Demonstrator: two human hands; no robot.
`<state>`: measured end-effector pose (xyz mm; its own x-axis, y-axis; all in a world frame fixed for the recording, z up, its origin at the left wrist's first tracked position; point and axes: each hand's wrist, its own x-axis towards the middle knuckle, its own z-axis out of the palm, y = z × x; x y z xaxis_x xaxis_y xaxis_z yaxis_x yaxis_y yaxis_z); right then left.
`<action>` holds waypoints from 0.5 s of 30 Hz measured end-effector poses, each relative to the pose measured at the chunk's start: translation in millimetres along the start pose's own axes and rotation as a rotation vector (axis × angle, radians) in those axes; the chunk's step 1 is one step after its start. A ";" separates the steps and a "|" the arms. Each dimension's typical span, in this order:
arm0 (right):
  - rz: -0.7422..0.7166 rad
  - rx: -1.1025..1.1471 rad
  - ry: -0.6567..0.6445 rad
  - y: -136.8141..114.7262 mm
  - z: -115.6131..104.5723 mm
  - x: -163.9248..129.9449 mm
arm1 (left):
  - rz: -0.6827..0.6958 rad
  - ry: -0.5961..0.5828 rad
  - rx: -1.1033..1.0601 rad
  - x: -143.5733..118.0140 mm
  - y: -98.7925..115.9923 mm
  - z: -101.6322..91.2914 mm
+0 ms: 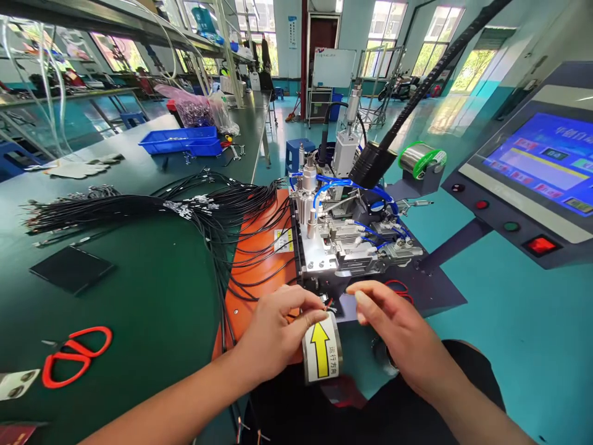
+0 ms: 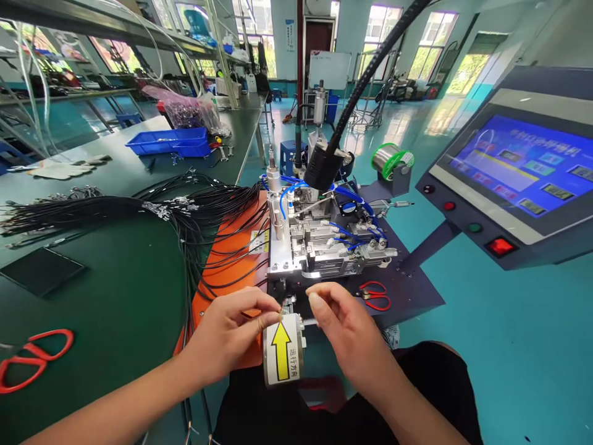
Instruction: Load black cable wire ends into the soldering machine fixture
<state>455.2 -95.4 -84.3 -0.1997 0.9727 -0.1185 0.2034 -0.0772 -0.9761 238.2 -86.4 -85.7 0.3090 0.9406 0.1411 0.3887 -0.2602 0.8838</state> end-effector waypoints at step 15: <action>-0.830 -0.668 0.300 29.5 32.1 17.1 | -0.296 -0.066 -0.392 10.8 7.4 -2.5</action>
<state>427.1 -88.1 -121.0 -0.2914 0.6879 0.6648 0.6084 0.6695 -0.4261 242.2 -77.6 -76.5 0.2942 0.9425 -0.1584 0.1164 0.1292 0.9848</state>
